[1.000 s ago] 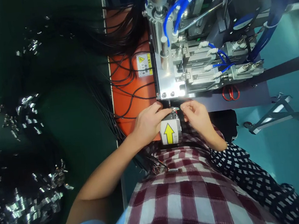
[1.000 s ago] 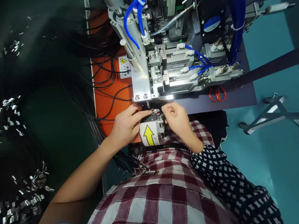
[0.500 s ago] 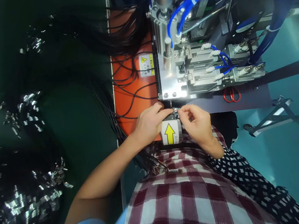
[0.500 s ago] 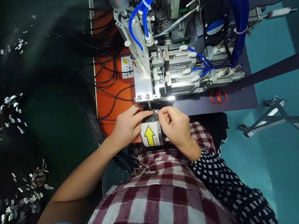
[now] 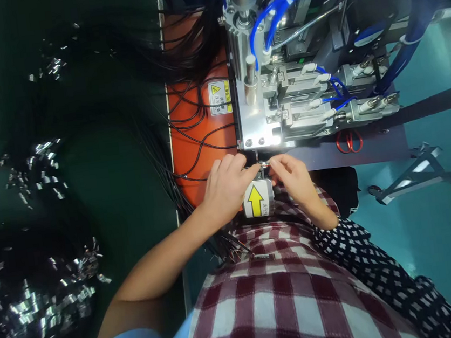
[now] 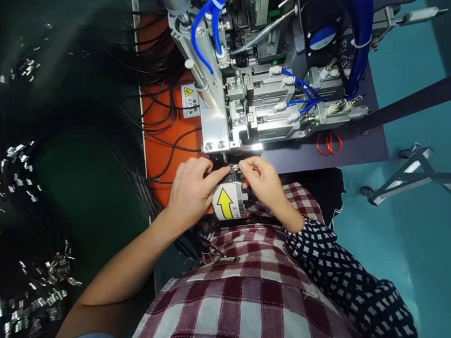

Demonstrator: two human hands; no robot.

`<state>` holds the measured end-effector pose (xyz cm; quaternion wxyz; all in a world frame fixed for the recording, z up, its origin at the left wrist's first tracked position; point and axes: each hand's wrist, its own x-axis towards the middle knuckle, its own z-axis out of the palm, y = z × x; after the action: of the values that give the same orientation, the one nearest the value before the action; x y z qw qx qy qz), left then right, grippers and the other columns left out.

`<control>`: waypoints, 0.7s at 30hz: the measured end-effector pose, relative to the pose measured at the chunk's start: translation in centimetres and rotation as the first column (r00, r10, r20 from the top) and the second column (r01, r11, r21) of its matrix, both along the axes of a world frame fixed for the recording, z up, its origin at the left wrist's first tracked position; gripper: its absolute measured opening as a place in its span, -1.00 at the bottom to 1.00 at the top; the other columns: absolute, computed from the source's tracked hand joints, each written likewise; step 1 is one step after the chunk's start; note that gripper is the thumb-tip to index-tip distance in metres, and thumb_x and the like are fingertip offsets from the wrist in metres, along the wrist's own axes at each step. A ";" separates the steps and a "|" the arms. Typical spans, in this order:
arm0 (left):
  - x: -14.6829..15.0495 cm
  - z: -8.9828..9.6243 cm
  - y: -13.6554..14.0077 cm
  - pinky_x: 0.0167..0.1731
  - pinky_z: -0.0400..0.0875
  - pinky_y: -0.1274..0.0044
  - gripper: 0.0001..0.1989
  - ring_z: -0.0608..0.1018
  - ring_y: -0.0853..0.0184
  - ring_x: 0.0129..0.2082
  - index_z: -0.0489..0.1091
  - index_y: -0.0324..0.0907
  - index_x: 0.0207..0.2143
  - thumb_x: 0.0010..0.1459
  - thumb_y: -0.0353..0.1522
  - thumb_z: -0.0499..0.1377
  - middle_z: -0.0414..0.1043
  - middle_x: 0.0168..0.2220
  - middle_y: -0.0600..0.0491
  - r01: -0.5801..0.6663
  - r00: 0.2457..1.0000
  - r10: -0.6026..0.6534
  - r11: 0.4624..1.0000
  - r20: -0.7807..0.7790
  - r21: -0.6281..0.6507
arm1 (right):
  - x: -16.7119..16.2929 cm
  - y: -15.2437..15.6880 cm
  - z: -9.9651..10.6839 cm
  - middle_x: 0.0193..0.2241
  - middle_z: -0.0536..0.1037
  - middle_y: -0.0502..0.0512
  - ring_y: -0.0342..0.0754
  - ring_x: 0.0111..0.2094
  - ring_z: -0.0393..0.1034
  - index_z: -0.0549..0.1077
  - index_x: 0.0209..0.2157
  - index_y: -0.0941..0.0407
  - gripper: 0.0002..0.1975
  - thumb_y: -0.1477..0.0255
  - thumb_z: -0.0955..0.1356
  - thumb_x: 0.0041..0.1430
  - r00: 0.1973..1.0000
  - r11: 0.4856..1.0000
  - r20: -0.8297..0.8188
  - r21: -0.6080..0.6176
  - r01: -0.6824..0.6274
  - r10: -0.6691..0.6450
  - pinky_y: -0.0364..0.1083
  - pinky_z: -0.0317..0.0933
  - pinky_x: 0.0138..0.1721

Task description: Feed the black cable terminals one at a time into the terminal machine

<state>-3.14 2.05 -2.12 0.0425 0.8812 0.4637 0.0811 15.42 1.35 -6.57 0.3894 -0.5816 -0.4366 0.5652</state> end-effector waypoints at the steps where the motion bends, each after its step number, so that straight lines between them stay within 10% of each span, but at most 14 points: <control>1: 0.1 0.2 -0.2 -0.34 0.25 0.45 -0.71 0.34 0.23 -0.30 0.47 -0.14 0.00 0.34 -0.37 0.02 0.36 -0.28 -0.06 0.002 0.999 -0.003 1.000 -0.032 -0.031 | -0.3 0.0 -0.1 -0.53 0.45 -0.04 -0.17 -0.59 0.34 0.42 -0.38 0.12 -0.69 0.15 0.36 0.20 1.000 1.000 -0.005 0.005 0.019 -0.019 -0.14 0.22 -0.51; 10: 0.2 -0.1 -0.4 -0.20 0.36 0.44 -0.67 0.38 0.22 -0.21 0.38 -0.22 0.08 0.35 -0.38 -0.03 0.37 -0.18 -0.08 0.017 0.999 -0.010 0.978 0.036 -0.207 | -1.1 -0.2 -0.3 -0.60 0.41 -0.06 -0.15 -0.59 0.29 0.38 -0.42 0.09 -0.77 0.26 0.34 0.24 0.996 0.994 0.040 0.078 0.077 -0.081 -0.13 0.19 -0.50; 21: 0.1 -1.0 -0.4 -0.26 0.33 0.44 -0.66 0.39 0.22 -0.24 0.43 -0.21 0.04 0.35 -0.39 -0.04 0.40 -0.22 -0.07 0.023 0.991 -0.009 0.994 0.133 -0.105 | -0.5 0.1 -0.8 -0.57 0.40 -0.08 -0.19 -0.60 0.27 0.40 -0.43 0.11 -0.66 0.11 0.39 0.14 0.975 0.990 -0.183 -0.087 0.113 -0.127 -0.14 0.20 -0.49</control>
<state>-3.01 1.60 -3.14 0.1209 0.8741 0.4563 0.1143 14.94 1.42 -7.38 0.4400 -0.5654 -0.3401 0.6092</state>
